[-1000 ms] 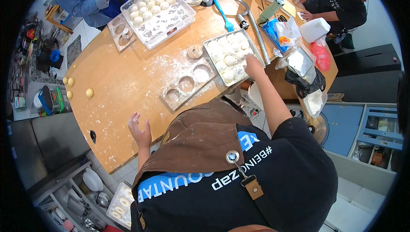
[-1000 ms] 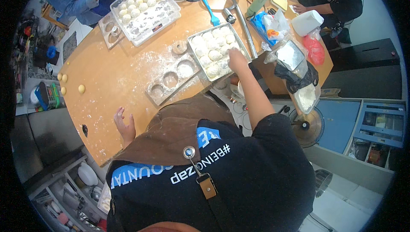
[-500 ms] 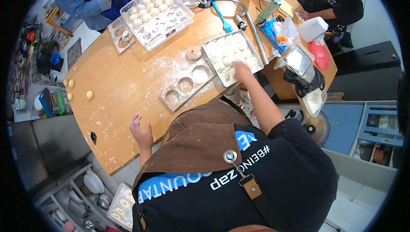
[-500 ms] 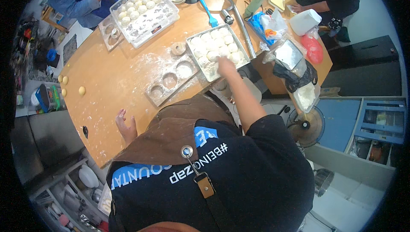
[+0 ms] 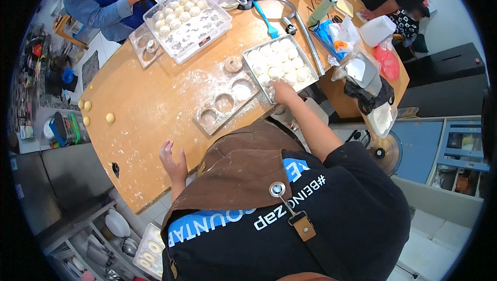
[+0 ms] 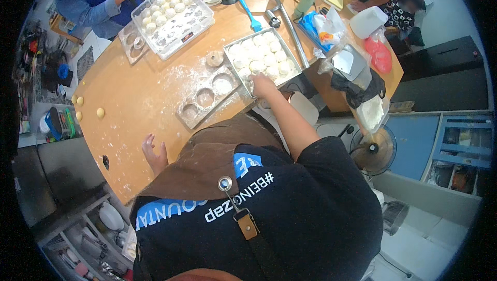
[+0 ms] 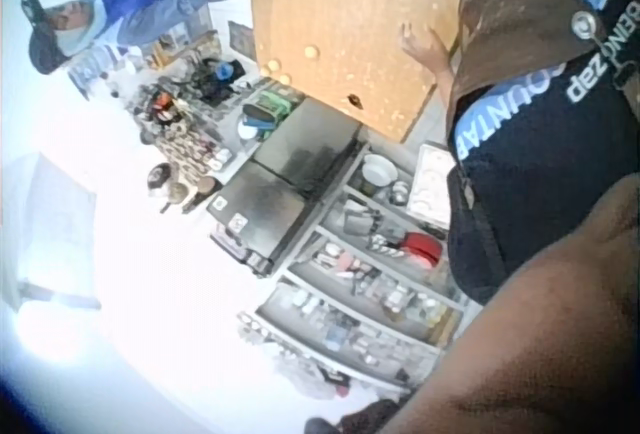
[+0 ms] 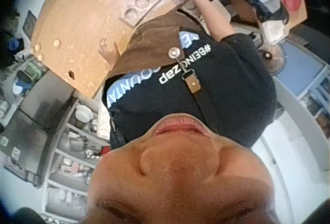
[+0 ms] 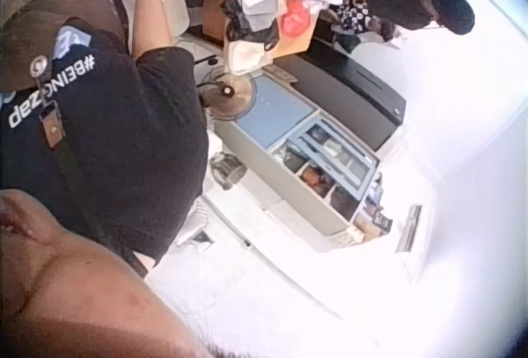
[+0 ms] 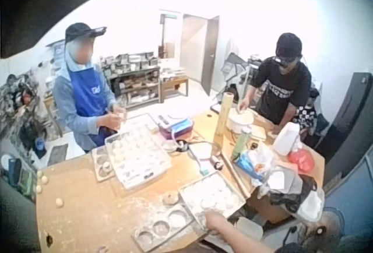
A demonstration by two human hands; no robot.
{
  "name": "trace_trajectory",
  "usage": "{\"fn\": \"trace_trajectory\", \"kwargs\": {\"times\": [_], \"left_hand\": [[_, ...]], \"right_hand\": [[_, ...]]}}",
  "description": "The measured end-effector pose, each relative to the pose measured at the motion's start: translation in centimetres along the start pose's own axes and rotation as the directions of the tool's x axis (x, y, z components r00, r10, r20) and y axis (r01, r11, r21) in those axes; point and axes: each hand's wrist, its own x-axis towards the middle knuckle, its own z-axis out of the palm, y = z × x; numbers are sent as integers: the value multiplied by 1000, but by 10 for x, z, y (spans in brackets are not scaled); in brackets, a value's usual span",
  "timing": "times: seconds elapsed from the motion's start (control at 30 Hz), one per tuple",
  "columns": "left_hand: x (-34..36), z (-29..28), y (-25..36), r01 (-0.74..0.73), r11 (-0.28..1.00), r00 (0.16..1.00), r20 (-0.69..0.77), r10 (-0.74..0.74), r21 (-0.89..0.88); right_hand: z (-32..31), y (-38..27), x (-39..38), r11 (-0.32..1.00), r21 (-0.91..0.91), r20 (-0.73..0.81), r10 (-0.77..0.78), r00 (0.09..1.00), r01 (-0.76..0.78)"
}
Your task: The person prepares dough balls by hand on a floured table, using a metal cutter to shape several pieces before placing them onto a large baking tray alongside others.
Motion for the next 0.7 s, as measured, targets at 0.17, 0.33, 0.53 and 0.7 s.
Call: {"fn": "trace_trajectory", "kwargs": {"times": [0.17,0.33,0.53,0.7], "left_hand": [[-3,-3,-1,5,1000,1000,-9,-5,4],[-3,0,0,6,1000,1000,-5,-6,-15],[-2,1,3,-11,999,998,-57,9,-30],[-10,0,-7,21,1000,1000,-14,-20,11]], "right_hand": [[7,3,5,986,18,-9,-163,987,163],[-1,-10,9,994,-10,123,-106,987,108],[-31,55,19,973,216,-106,103,989,-78],[-60,89,24,957,182,-272,270,924,-226]]}}
